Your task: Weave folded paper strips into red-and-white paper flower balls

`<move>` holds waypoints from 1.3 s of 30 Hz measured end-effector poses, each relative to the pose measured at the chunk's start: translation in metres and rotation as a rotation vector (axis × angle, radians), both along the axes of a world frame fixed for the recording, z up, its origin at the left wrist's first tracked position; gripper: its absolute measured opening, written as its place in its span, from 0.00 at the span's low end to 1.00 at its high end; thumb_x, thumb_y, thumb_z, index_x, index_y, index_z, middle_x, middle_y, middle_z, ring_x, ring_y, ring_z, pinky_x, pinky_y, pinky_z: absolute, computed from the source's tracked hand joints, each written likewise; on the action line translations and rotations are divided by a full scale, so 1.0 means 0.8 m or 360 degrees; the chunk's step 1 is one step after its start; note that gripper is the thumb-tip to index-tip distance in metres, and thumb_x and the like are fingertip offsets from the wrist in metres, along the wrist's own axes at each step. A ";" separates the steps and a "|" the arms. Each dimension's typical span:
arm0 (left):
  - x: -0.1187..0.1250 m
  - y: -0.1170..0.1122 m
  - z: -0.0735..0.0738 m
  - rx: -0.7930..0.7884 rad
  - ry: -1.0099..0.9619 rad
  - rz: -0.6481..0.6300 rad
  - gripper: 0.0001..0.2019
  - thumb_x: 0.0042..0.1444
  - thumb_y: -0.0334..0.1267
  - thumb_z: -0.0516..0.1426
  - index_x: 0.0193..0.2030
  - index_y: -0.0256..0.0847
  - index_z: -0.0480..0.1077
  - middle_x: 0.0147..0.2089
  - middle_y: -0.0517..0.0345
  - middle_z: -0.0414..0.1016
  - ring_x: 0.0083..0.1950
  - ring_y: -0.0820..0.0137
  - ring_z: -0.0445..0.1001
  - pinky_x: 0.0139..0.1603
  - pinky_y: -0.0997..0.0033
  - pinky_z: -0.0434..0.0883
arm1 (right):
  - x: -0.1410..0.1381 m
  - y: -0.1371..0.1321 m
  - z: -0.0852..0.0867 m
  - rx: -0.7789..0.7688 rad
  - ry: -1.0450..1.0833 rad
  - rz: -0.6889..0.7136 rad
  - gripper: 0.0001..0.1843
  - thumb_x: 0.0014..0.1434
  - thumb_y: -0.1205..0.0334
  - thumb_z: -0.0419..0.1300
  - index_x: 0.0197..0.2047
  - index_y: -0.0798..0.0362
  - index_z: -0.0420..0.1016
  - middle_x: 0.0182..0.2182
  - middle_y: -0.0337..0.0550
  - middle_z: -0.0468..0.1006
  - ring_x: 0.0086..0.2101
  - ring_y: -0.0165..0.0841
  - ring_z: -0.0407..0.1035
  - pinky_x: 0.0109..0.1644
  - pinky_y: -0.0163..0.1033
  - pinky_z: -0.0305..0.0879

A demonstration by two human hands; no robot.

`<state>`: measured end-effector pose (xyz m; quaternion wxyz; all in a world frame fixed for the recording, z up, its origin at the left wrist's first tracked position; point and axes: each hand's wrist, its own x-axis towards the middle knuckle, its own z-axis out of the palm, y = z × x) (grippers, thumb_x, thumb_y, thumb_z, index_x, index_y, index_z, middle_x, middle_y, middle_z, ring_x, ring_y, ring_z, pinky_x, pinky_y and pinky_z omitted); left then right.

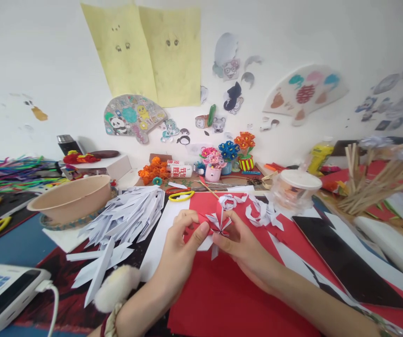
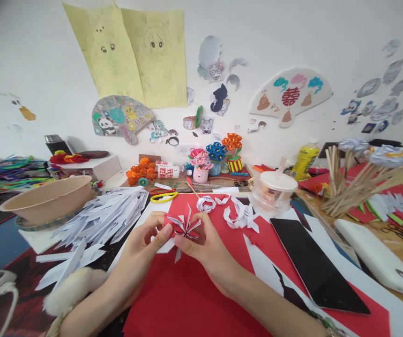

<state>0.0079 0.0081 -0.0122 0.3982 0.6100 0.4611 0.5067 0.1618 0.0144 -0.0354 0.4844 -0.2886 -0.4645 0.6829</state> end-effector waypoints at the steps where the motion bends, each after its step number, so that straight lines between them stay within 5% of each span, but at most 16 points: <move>1: 0.000 0.001 0.000 0.0000 0.0001 0.0019 0.13 0.57 0.49 0.58 0.33 0.42 0.69 0.41 0.53 0.68 0.45 0.61 0.64 0.48 0.63 0.62 | 0.000 0.000 0.000 0.0003 -0.0002 -0.0006 0.21 0.53 0.54 0.72 0.45 0.43 0.66 0.43 0.33 0.75 0.45 0.29 0.69 0.49 0.35 0.65; 15: -0.009 0.000 0.010 0.0060 0.0182 0.0118 0.09 0.52 0.47 0.63 0.29 0.44 0.76 0.37 0.56 0.69 0.42 0.62 0.65 0.47 0.64 0.61 | 0.000 0.000 0.000 0.0113 -0.0099 -0.0106 0.21 0.53 0.53 0.71 0.40 0.46 0.63 0.38 0.33 0.74 0.40 0.28 0.69 0.45 0.34 0.66; 22: -0.010 -0.001 0.007 -0.0051 -0.0023 0.0029 0.10 0.50 0.46 0.64 0.30 0.42 0.77 0.38 0.55 0.70 0.44 0.62 0.67 0.47 0.64 0.62 | 0.001 0.001 0.000 0.0100 -0.0162 -0.0058 0.21 0.54 0.53 0.71 0.38 0.47 0.61 0.32 0.31 0.71 0.36 0.27 0.68 0.41 0.33 0.66; 30: -0.008 -0.004 0.009 -0.0172 -0.0281 -0.0111 0.10 0.52 0.46 0.64 0.30 0.40 0.76 0.37 0.55 0.70 0.42 0.63 0.67 0.45 0.64 0.64 | 0.003 0.000 0.001 0.0014 -0.0100 0.0029 0.23 0.53 0.51 0.71 0.46 0.43 0.64 0.45 0.35 0.74 0.47 0.33 0.69 0.52 0.38 0.65; 39: -0.013 0.000 0.015 -0.0315 -0.0477 -0.0121 0.12 0.53 0.47 0.64 0.31 0.39 0.77 0.38 0.54 0.73 0.42 0.64 0.67 0.46 0.65 0.64 | 0.005 -0.002 0.009 0.0037 -0.0198 -0.0040 0.24 0.51 0.50 0.72 0.40 0.46 0.61 0.36 0.34 0.73 0.40 0.33 0.69 0.45 0.38 0.65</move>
